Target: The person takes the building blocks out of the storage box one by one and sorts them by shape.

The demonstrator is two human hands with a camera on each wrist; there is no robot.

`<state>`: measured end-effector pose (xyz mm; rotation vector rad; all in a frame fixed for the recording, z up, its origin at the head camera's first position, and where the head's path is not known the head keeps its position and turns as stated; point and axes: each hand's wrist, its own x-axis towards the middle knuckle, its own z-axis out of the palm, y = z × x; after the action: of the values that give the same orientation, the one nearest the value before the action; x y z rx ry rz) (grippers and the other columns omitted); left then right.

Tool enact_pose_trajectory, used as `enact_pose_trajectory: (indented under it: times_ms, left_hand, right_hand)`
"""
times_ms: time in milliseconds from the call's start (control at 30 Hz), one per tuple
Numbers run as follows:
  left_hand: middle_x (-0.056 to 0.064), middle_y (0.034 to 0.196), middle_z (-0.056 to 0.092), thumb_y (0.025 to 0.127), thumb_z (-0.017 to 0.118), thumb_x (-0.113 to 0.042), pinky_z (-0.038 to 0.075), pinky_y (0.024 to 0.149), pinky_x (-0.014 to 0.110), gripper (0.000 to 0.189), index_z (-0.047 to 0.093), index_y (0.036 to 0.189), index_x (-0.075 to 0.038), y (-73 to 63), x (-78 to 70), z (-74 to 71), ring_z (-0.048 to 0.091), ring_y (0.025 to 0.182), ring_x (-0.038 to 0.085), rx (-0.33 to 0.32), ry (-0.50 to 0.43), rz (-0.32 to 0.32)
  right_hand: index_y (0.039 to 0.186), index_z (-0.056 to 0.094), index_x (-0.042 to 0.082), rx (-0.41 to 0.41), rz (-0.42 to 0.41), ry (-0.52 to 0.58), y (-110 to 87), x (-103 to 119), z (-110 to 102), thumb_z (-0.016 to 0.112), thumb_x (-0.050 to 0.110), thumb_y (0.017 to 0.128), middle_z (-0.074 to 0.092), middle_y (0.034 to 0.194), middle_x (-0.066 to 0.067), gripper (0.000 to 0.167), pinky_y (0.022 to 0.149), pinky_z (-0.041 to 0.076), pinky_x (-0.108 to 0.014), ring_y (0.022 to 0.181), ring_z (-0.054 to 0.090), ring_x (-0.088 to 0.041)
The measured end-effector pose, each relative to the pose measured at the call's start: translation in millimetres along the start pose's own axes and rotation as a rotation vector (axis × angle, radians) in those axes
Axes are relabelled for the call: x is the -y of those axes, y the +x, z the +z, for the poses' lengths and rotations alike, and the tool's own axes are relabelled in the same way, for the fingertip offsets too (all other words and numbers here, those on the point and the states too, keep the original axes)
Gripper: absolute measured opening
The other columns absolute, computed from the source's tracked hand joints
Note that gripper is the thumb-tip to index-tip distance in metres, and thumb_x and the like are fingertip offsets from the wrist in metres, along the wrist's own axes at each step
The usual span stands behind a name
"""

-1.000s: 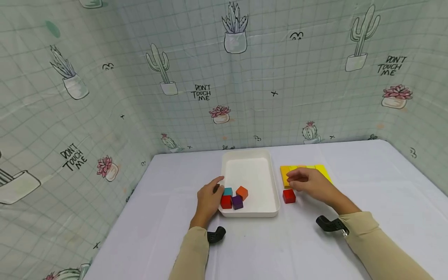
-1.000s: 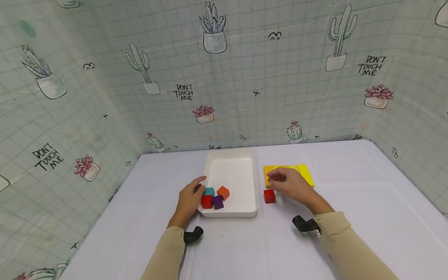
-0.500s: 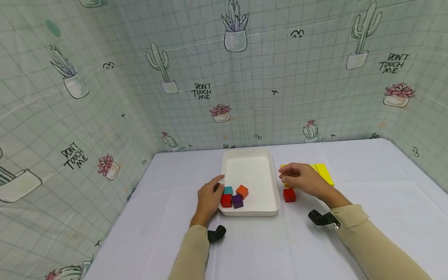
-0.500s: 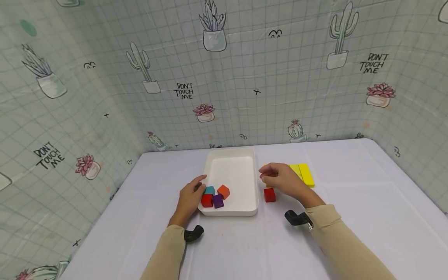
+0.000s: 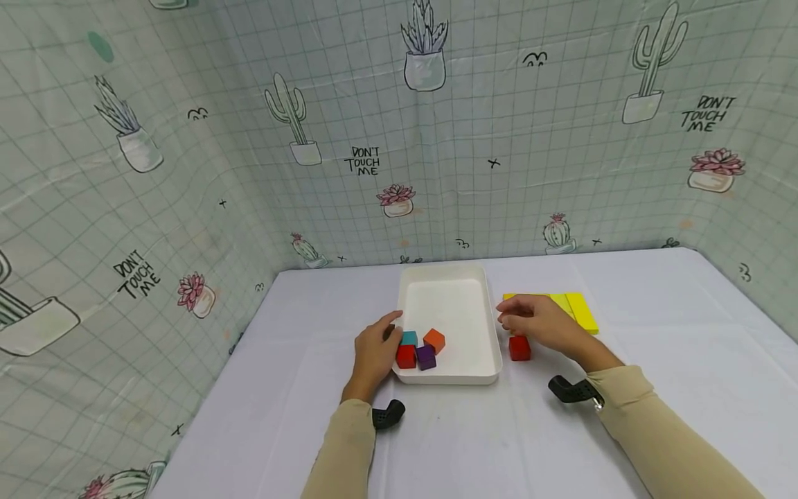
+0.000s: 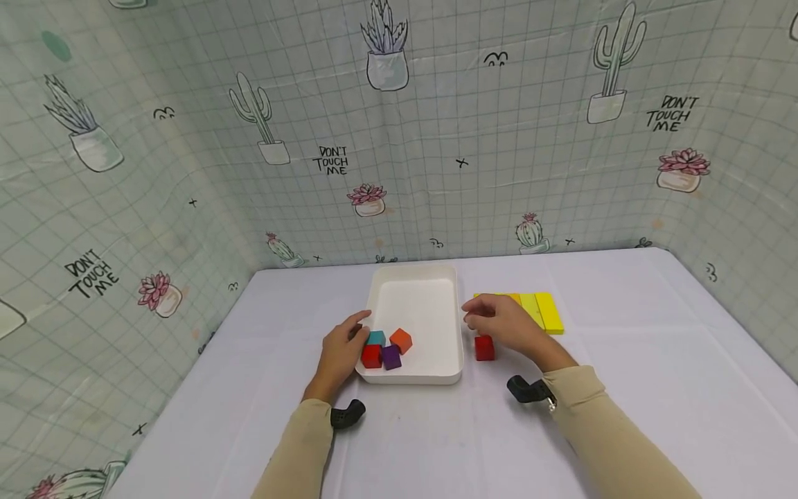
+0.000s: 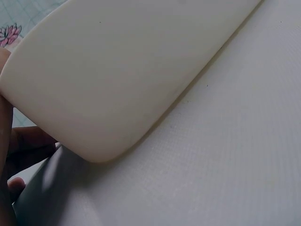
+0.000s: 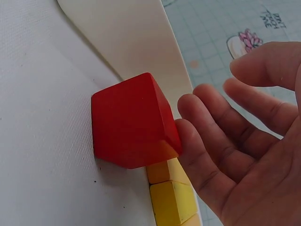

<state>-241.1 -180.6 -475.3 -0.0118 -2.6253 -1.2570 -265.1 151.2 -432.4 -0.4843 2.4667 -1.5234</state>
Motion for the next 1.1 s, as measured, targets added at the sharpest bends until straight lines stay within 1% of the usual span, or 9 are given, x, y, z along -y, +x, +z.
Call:
enact_pose_trajectory:
  times_ms: [100, 200, 300, 400, 600, 767, 867, 967, 1100]
  left_hand:
    - [0.007, 0.119, 0.068, 0.099, 0.057, -0.024, 0.041, 0.104, 0.054, 0.038, 0.064, 0.136, -0.024, 0.0, 1.0, -0.6, 0.058, 0.113, 0.028, 0.002, -0.001, 0.002]
    - [0.007, 0.119, 0.068, 0.099, 0.057, -0.024, 0.041, 0.105, 0.054, 0.038, 0.064, 0.137, -0.024, -0.2, 1.7, -1.4, 0.058, 0.114, 0.028, 0.002, -0.004, 0.002]
    - [0.007, 0.119, 0.069, 0.099, 0.057, -0.024, 0.041, 0.105, 0.054, 0.037, 0.064, 0.136, -0.024, -0.5, 2.4, -2.2, 0.058, 0.114, 0.028, -0.003, -0.006, 0.002]
    - [0.008, 0.119, 0.069, 0.1, 0.057, -0.023, 0.042, 0.104, 0.054, 0.037, 0.065, 0.136, -0.025, -0.9, 2.6, -2.5, 0.058, 0.113, 0.029, -0.006, -0.005, 0.0]
    - [0.008, 0.119, 0.068, 0.1, 0.056, -0.023, 0.042, 0.104, 0.054, 0.038, 0.064, 0.137, -0.024, -0.8, 2.9, -1.6, 0.058, 0.112, 0.028, 0.0, -0.007, 0.003]
    - [0.007, 0.119, 0.068, 0.1, 0.056, -0.023, 0.043, 0.103, 0.053, 0.038, 0.064, 0.136, -0.025, -0.4, 3.4, -1.1, 0.058, 0.111, 0.028, -0.004, -0.002, 0.001]
    - [0.007, 0.118, 0.068, 0.1, 0.056, -0.023, 0.043, 0.103, 0.052, 0.037, 0.064, 0.136, -0.025, 0.0, 2.6, -1.1, 0.058, 0.111, 0.028, -0.001, -0.006, 0.005]
    - [0.007, 0.118, 0.068, 0.1, 0.056, -0.024, 0.044, 0.102, 0.052, 0.037, 0.064, 0.137, -0.026, 0.7, 2.3, -0.5, 0.058, 0.11, 0.027, 0.005, -0.007, 0.006]
    - [0.006, 0.116, 0.068, 0.1, 0.056, -0.023, 0.045, 0.1, 0.052, 0.037, 0.064, 0.136, -0.026, 1.1, 2.3, -0.6, 0.058, 0.107, 0.026, 0.004, -0.009, 0.007]
  right_hand:
    - [0.128, 0.059, -0.004, 0.003, 0.002, 0.0, -0.8, 1.7, -1.2, 0.065, 0.023, 0.098, 0.067, 0.115, -0.018, 0.041, 0.082, 0.057, -0.032, 0.097, 0.067, -0.031]
    - [0.128, 0.059, -0.004, 0.004, 0.007, 0.008, 0.3, 4.8, -2.6, 0.064, 0.022, 0.099, 0.067, 0.114, -0.019, 0.04, 0.084, 0.057, -0.036, 0.1, 0.066, -0.033]
    - [0.129, 0.059, -0.004, 0.006, 0.0, 0.024, 5.5, 10.0, -2.6, 0.063, 0.022, 0.099, 0.066, 0.116, -0.021, 0.04, 0.086, 0.057, -0.04, 0.103, 0.065, -0.035]
    - [0.129, 0.059, -0.003, 0.024, -0.006, 0.024, 13.9, 15.5, -0.5, 0.064, 0.023, 0.098, 0.066, 0.118, -0.021, 0.041, 0.087, 0.057, -0.039, 0.104, 0.064, -0.034]
    - [0.133, 0.057, -0.002, 0.089, 0.013, 0.068, 30.8, 23.9, 7.3, 0.064, 0.023, 0.098, 0.064, 0.125, -0.021, 0.044, 0.087, 0.057, -0.036, 0.107, 0.064, -0.035]
    - [0.135, 0.055, -0.005, 0.148, -0.006, 0.148, 44.0, 33.2, 18.9, 0.067, 0.022, 0.096, 0.062, 0.127, -0.023, 0.049, 0.089, 0.056, -0.039, 0.111, 0.063, -0.04]
    - [0.135, 0.055, -0.006, 0.186, 0.0, 0.194, 50.4, 37.8, 28.4, 0.068, 0.019, 0.094, 0.061, 0.127, -0.026, 0.05, 0.089, 0.056, -0.041, 0.112, 0.062, -0.041]
    - [0.134, 0.057, -0.005, 0.228, 0.021, 0.182, 55.3, 39.7, 37.7, 0.069, 0.018, 0.093, 0.062, 0.126, -0.024, 0.048, 0.089, 0.056, -0.04, 0.111, 0.063, -0.038]
    - [0.133, 0.058, -0.003, 0.29, 0.014, 0.115, 59.0, 41.0, 47.8, 0.068, 0.017, 0.094, 0.063, 0.126, -0.02, 0.045, 0.089, 0.056, -0.039, 0.109, 0.063, -0.029]
